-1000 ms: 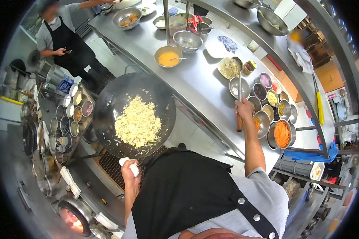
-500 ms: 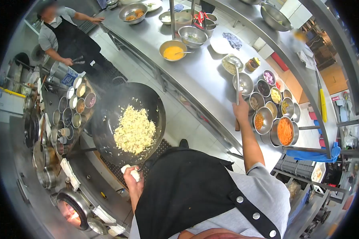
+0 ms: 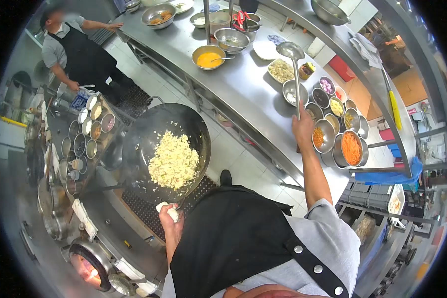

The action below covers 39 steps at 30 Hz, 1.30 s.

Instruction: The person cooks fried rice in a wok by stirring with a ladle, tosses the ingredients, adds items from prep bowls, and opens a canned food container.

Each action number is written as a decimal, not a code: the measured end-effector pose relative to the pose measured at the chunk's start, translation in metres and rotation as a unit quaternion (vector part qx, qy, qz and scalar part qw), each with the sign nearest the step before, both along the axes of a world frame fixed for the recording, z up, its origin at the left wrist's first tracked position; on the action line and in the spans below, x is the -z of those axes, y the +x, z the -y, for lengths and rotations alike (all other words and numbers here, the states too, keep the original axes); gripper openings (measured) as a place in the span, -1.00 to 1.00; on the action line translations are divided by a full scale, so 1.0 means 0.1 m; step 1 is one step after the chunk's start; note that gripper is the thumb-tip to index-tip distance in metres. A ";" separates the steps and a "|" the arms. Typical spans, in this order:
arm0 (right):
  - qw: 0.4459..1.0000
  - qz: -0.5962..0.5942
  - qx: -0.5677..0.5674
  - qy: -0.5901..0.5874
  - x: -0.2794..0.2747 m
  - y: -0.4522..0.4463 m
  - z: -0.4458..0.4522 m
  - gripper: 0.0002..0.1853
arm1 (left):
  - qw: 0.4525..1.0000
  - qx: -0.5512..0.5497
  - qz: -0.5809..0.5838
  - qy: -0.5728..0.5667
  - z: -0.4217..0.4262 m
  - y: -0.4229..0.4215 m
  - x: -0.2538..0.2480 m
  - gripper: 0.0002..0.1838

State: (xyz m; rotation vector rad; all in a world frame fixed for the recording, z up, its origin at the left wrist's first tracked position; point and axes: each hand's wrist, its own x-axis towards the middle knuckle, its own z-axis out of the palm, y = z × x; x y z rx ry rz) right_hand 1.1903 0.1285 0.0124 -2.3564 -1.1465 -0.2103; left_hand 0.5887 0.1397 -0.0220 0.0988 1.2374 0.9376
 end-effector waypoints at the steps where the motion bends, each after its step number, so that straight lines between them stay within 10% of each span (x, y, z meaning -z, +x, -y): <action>1: 0.999 0.032 -0.022 0.027 -0.07 -0.02 0.05 -0.20 | 1.000 -0.009 0.002 0.005 -0.01 0.03 -0.03 -0.77; 11: 0.968 -0.207 -0.128 0.066 -1.73 -1.48 0.47 -0.22 | 0.995 0.038 0.076 0.047 -0.02 -0.16 0.05 -0.85; 13: 0.950 -0.157 -0.251 0.102 -1.49 -1.83 0.67 -0.25 | 0.996 0.029 0.071 0.053 0.03 -0.19 -0.04 -0.88; 15: 0.857 -0.469 -0.214 0.025 -1.34 -2.48 0.86 -0.24 | 0.994 0.022 0.099 0.051 0.05 -0.26 -0.13 -0.89; 17: 0.817 -0.524 -0.221 -0.095 -0.71 -2.97 1.00 -0.26 | 0.992 0.017 0.121 0.038 -0.01 -0.26 -0.30 -0.93; 19: 0.840 -0.422 -0.339 -0.048 -0.01 -3.16 0.97 -0.26 | 0.992 0.011 0.099 0.079 -0.26 0.07 -0.06 -0.88; 34: 0.844 -0.433 -0.283 -0.141 -1.17 -3.39 0.89 -0.29 | 0.988 0.067 0.133 0.048 0.15 -0.33 -0.18 -0.87; 39: 0.902 -0.275 -0.329 -0.050 -0.57 -3.44 0.87 -0.30 | 0.984 0.021 -0.095 0.149 0.86 -0.40 -0.16 -0.85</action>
